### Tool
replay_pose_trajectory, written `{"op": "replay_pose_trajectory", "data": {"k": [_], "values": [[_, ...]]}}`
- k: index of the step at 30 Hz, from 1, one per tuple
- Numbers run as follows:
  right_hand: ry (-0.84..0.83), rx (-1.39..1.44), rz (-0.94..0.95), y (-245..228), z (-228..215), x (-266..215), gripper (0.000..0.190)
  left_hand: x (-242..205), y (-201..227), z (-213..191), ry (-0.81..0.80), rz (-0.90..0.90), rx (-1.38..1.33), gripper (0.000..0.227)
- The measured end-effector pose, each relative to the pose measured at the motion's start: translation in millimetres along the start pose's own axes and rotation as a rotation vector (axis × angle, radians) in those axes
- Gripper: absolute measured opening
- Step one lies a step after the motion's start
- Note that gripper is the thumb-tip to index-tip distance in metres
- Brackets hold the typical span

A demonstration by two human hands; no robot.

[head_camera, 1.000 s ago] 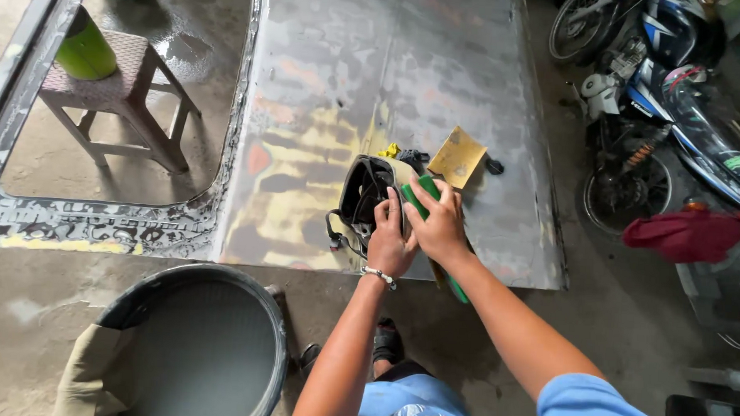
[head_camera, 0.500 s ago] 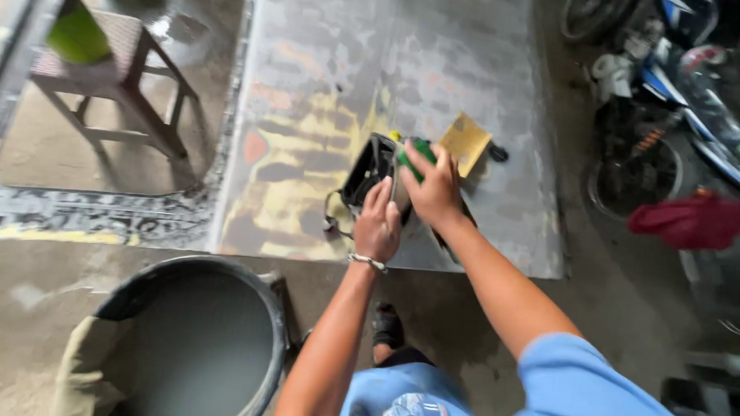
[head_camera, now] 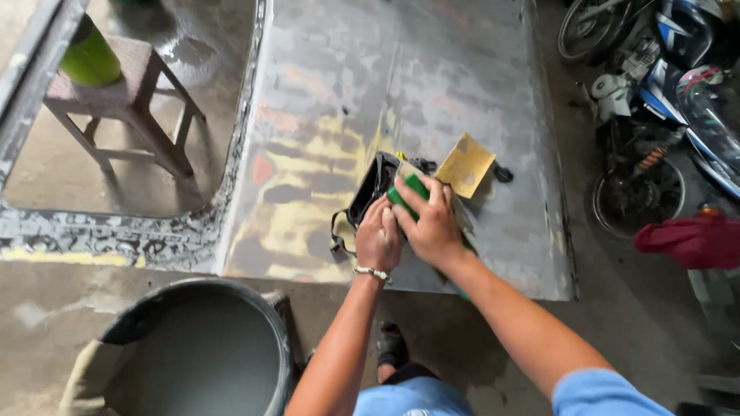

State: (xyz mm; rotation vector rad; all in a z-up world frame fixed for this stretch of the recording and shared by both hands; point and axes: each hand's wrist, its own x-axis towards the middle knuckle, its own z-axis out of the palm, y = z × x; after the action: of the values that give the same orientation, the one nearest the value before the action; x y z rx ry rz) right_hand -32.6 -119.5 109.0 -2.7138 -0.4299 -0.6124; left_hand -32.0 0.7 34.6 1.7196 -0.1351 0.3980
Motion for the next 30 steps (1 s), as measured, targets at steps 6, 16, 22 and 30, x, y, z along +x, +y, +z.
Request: {"op": "replay_pose_trajectory", "data": {"k": [6, 16, 22, 30], "values": [[0.002, -0.037, 0.244, 46.5, 13.0, 26.3, 0.049, -13.9, 21.7, -4.6, -0.059, -0.061, 0.025, 0.038], [-0.220, 0.092, 0.206, 64.4, -1.5, 25.8, 0.049, -5.7, 32.1, -28.5, -0.201, -0.057, 0.175, 0.047], [-0.267, 0.267, 0.100, 46.1, -17.7, 26.1, 0.056, 18.6, 60.6, -61.4, -0.286, -0.104, 0.355, 0.039], [-0.309, 0.238, 0.067, 66.7, -11.8, 27.5, 0.053, 32.6, 30.0, -70.7, -0.364, -0.056, 0.394, 0.040]]}}
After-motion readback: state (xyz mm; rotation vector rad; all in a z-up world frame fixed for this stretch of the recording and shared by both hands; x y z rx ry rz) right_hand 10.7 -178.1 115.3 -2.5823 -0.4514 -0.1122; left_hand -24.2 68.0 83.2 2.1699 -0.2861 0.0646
